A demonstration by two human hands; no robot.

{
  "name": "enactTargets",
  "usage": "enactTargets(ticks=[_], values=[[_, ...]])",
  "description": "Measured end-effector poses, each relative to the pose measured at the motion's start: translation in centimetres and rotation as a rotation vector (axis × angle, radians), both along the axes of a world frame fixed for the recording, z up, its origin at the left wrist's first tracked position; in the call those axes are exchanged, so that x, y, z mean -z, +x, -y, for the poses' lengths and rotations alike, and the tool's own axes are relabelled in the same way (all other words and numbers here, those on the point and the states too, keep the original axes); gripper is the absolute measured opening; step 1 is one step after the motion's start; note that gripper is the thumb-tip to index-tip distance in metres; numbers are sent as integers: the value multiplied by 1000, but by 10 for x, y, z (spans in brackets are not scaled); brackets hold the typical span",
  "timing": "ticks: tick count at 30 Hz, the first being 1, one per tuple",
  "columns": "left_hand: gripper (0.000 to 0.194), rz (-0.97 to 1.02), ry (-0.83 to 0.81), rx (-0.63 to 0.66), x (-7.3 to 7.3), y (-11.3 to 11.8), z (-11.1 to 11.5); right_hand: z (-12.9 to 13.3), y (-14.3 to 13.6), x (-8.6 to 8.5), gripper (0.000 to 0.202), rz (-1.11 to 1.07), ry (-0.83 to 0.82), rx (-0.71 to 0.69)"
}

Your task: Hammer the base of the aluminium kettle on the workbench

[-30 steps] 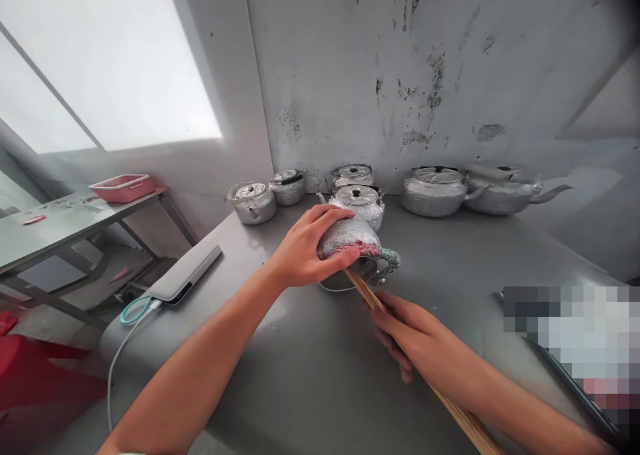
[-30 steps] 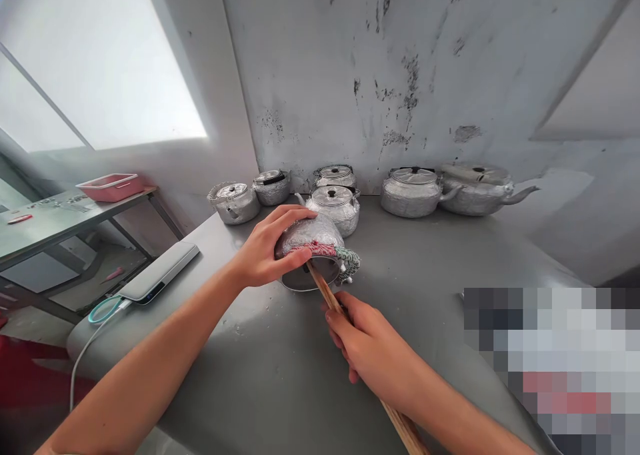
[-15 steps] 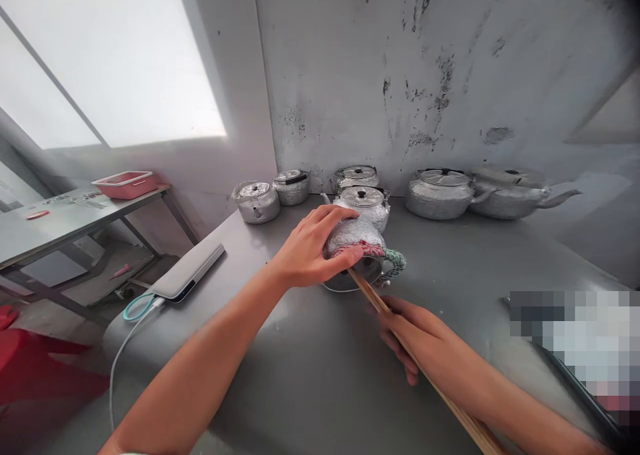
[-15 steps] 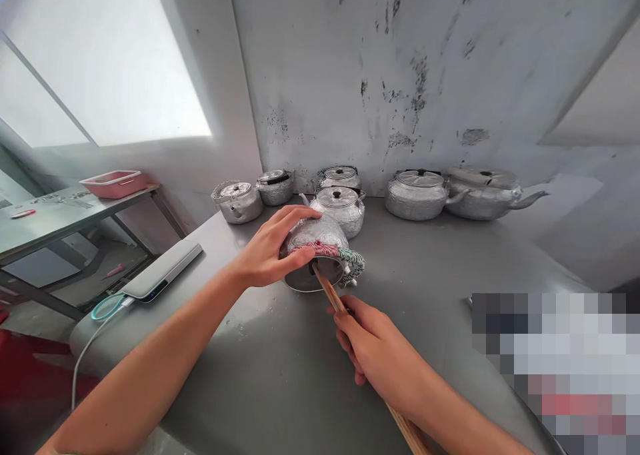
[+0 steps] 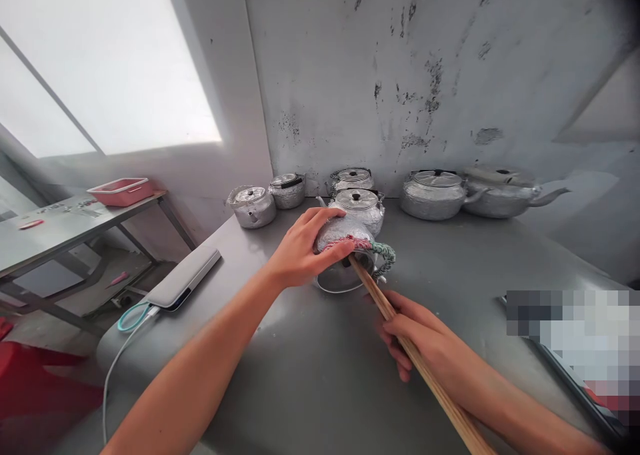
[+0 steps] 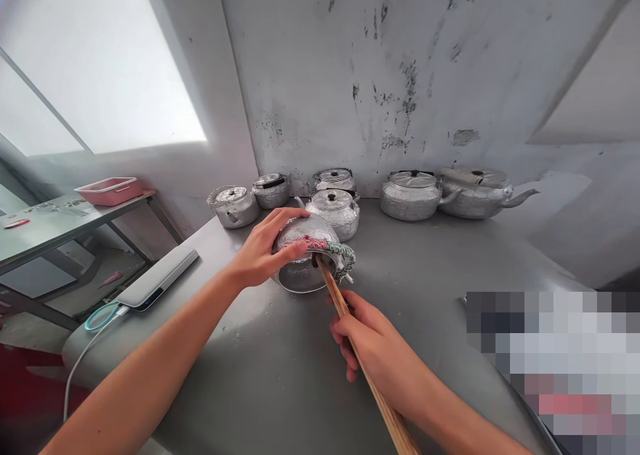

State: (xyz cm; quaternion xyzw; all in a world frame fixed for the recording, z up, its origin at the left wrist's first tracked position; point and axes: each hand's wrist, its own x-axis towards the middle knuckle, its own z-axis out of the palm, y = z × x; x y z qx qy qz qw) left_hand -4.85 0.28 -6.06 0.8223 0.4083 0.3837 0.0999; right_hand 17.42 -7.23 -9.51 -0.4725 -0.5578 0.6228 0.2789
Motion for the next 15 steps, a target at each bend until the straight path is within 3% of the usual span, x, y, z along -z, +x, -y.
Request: enactTargets(ticks=[6,11,15], values=[[44,40,1,-22,2,-2,-3,0,1,-2,39,-139,-110,-32],[45,17,15,47,0,-2,-2,2,1,-2,47,-32,-140,-79],[45,0,23,90,-1,-4,-2,3,4,0,40,88,-81,-90]])
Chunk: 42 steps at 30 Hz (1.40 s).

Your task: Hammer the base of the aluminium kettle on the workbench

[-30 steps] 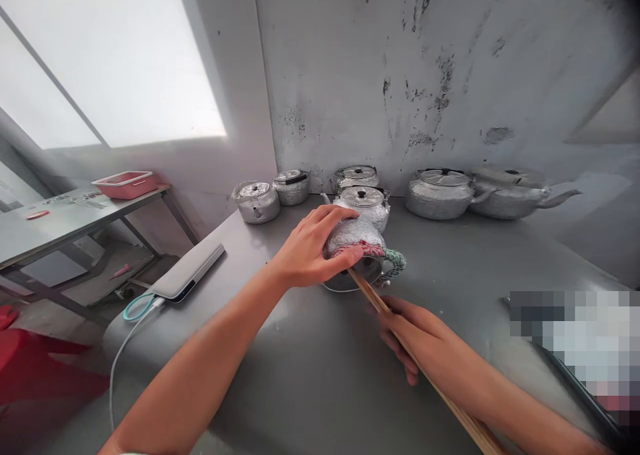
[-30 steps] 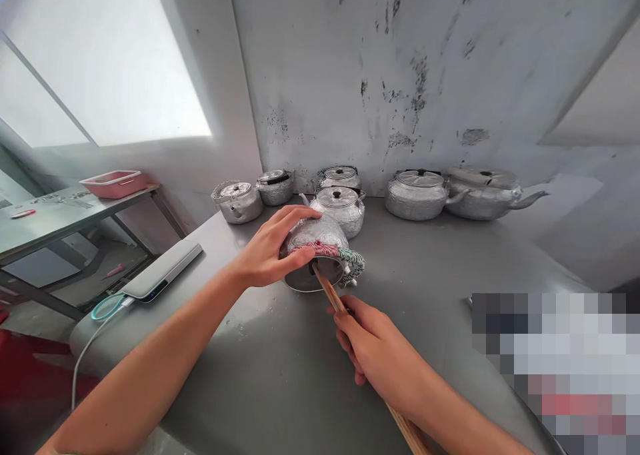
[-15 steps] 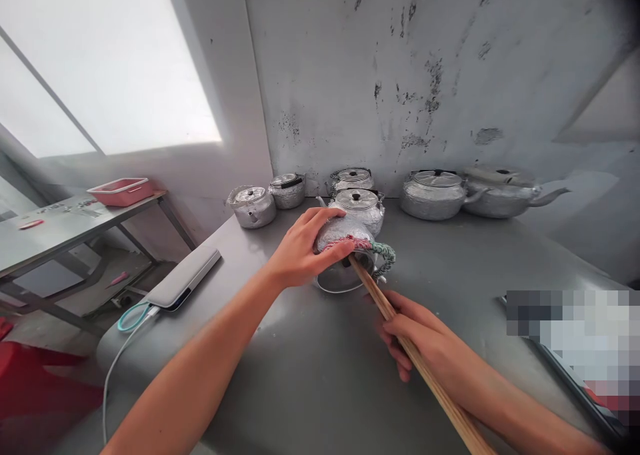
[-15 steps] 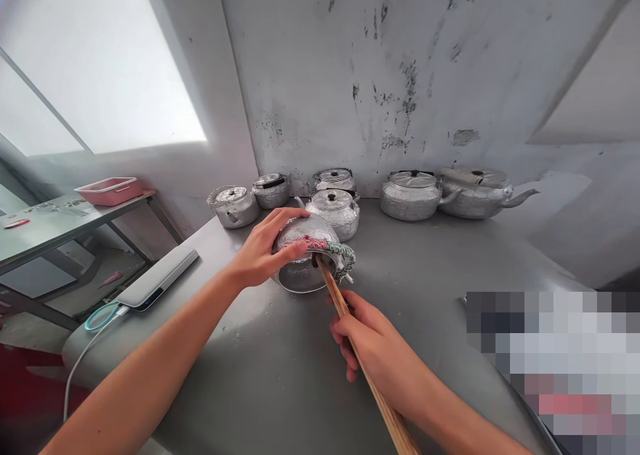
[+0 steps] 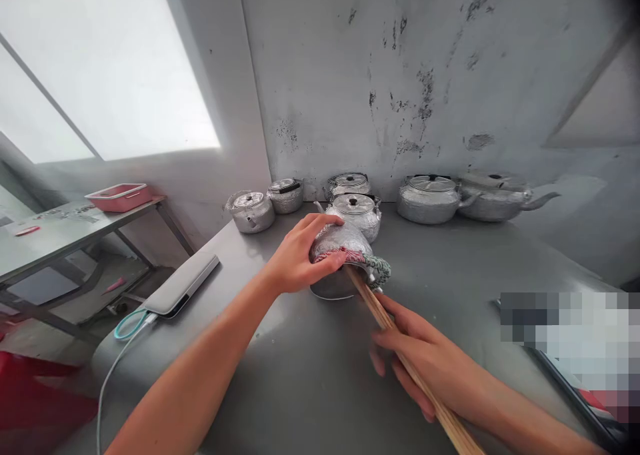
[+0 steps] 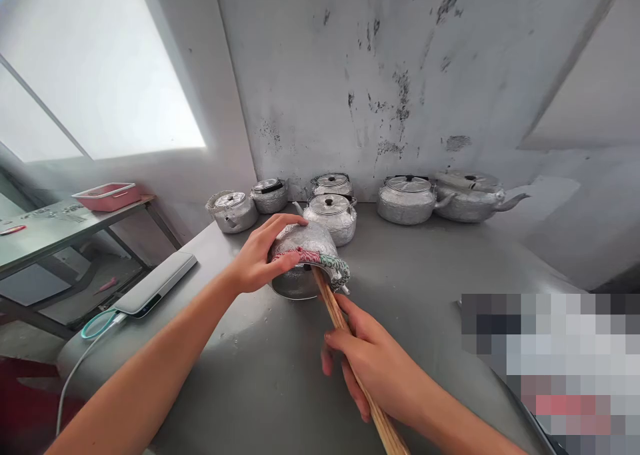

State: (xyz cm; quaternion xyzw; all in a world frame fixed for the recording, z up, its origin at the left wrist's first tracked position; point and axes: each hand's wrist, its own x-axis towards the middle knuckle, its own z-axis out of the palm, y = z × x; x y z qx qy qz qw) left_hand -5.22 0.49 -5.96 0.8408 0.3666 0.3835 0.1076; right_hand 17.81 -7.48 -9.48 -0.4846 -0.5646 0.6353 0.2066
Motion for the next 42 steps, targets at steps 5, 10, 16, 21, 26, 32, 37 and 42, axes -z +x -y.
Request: enactTargets(ticks=[5,10,16,21,26,32,37,42], values=[[49,-14,13,26,-1,-4,0,3,0,-4,14,145,75,48],[53,-99,-5,19,-5,-5,5,3,-5,-8,11,149,140,36],[52,-130,-3,-43,-8,-1,11,0,-2,-3,28,124,116,49],[53,-114,6,-32,-10,1,11,-1,-1,1,27,83,38,80],[52,-102,9,-41,-10,0,10,-3,-3,-2,28,43,-62,58],[52,-73,-13,-69,-7,0,8,1,-3,-2,35,112,-45,5],[50,-64,-14,-101,-6,2,8,3,-3,-4,30,149,-59,71],[49,-71,-31,-113,-8,4,10,2,-4,-12,19,159,-96,103]])
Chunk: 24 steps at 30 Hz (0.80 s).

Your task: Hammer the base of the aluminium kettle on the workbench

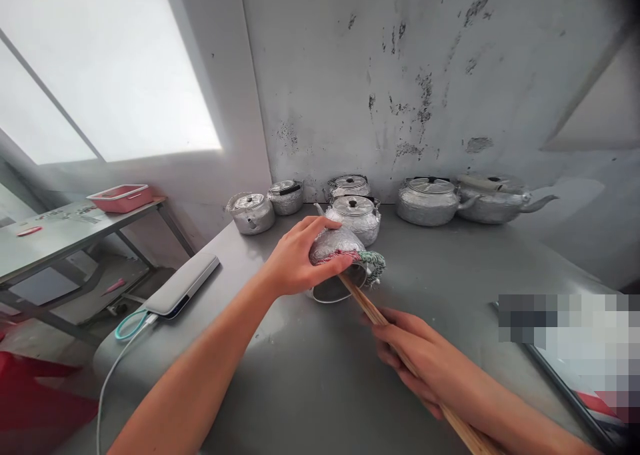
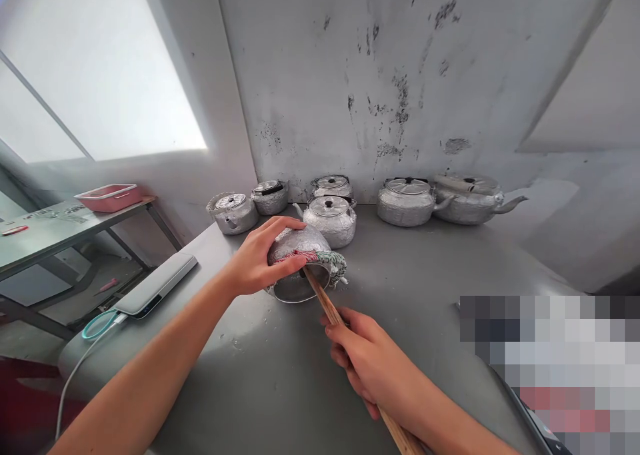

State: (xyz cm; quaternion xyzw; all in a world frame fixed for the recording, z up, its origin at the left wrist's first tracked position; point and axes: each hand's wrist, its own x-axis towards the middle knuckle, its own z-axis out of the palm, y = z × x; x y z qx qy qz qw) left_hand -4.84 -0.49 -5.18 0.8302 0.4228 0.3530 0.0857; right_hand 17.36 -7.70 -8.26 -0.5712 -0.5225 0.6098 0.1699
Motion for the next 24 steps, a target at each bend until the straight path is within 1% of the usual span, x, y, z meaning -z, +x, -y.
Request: enactTargets(ticks=[5,8,11,14,18,22,24], values=[[49,-3,0,-2,-1,1,1,-3,-2,1,24,-45,32,8],[49,-3,-4,-5,-2,1,1,-4,-2,4,23,-139,56,29],[50,0,-8,-12,-1,2,2,-5,-2,7,27,-215,76,40],[50,1,-7,-25,-1,3,3,-4,-2,9,32,-196,44,30],[51,-1,0,-25,0,4,3,-3,-1,8,36,-189,71,52],[50,-6,-6,-31,0,3,2,-3,1,8,37,-134,31,43],[50,-7,-10,-36,0,3,2,-3,1,9,37,-140,42,35]])
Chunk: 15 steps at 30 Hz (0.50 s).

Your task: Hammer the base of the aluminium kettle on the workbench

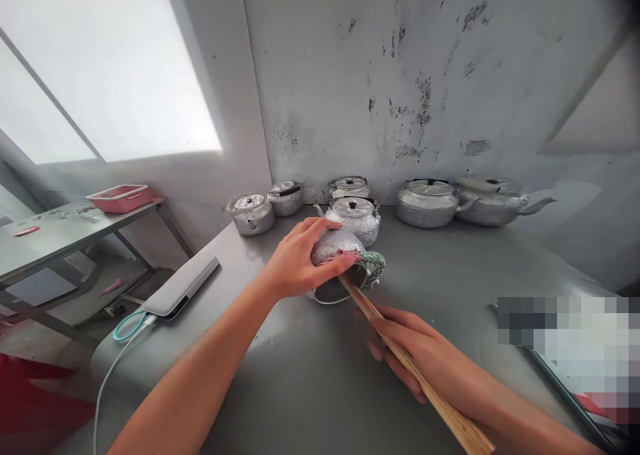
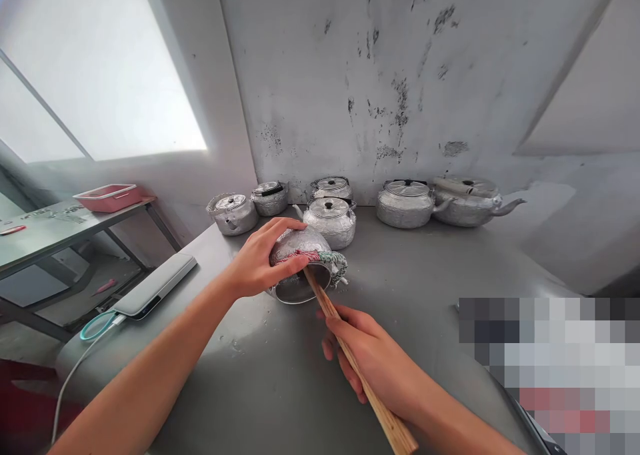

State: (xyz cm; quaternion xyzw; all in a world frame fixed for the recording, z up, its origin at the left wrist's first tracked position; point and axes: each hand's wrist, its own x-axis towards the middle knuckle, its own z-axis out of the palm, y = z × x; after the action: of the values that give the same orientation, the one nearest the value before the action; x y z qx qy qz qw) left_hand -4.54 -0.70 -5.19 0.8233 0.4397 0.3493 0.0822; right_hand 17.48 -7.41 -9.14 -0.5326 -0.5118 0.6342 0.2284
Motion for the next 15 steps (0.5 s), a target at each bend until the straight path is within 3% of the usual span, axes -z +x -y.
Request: enactTargets(ticks=[15], values=[[48,8,1,3,0,1,0,0,1,-3,36,20,13,-23]])
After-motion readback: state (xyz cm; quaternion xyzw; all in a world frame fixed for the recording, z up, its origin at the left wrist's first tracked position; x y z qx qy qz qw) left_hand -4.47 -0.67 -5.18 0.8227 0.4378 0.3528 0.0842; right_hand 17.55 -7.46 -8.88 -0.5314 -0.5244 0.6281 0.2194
